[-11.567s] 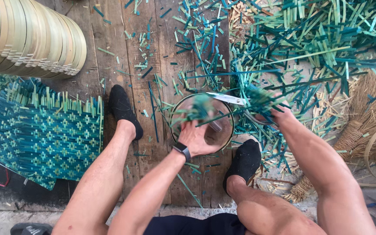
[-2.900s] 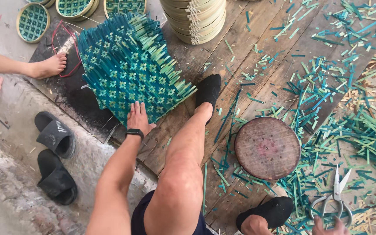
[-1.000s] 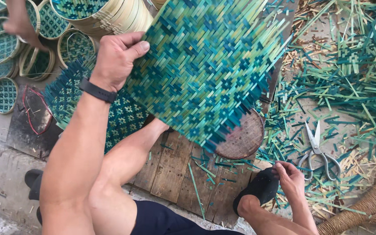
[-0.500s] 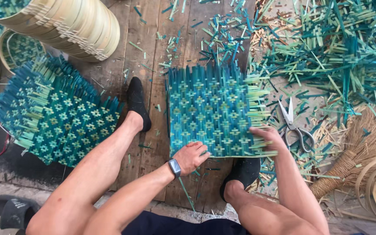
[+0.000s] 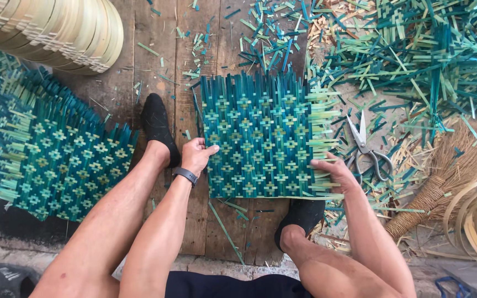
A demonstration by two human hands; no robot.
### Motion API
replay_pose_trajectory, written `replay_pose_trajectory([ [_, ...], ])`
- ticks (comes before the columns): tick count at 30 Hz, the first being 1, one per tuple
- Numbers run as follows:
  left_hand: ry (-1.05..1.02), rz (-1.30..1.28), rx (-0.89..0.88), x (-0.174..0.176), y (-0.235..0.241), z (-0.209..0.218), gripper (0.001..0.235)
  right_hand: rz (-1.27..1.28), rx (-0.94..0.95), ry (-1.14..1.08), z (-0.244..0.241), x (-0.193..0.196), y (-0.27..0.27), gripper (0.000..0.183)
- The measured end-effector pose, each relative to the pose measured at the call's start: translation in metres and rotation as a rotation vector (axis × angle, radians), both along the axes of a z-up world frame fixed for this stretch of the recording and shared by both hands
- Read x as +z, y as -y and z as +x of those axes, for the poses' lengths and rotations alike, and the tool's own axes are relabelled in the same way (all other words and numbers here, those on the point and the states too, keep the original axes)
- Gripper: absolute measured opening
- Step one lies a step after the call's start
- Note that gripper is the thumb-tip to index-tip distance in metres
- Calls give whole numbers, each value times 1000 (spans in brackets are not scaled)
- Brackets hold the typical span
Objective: The person sits on the floor and repeatedly places a circular bamboo hoop onto a woven mat, then uses shears to trim the excess woven material flush with the hoop's edge. The person flips the hoop to check the cut and stacks the finished pieces.
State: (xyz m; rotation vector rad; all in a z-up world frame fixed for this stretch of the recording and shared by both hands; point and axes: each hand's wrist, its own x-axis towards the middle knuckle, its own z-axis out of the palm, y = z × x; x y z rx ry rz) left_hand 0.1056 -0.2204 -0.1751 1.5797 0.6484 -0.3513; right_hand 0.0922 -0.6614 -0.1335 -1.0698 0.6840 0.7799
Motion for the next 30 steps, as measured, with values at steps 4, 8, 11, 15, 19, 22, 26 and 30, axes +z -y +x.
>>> replay_pose_trajectory([
  [4, 3, 112, -53, 11, 6, 3, 27, -95, 28, -2, 13, 5, -9, 32],
  [8, 8, 96, -59, 28, 6, 10, 26, -84, 37, 19, 7, 4, -22, 26],
  [11, -25, 126, -77, 34, 7, 17, 27, -102, 1, 12, 2, 4, -23, 25],
  [15, -50, 92, -73, 34, 5, 15, 29, -57, -57, -25, 0, 8, -27, 25],
  [19, -54, 23, -34, 30, 5, 16, 31, -75, -62, -17, 3, 20, -30, 24],
  [22, -75, -2, 0, 27, 2, 16, 33, -81, -78, -14, 4, 29, -36, 25],
  [26, -55, 1, 48, 27, -7, 24, 34, -151, -77, -40, 12, 35, -48, 25],
  [30, -50, 34, 47, 29, -16, 27, 35, -183, -19, -17, 20, 39, -55, 26],
])
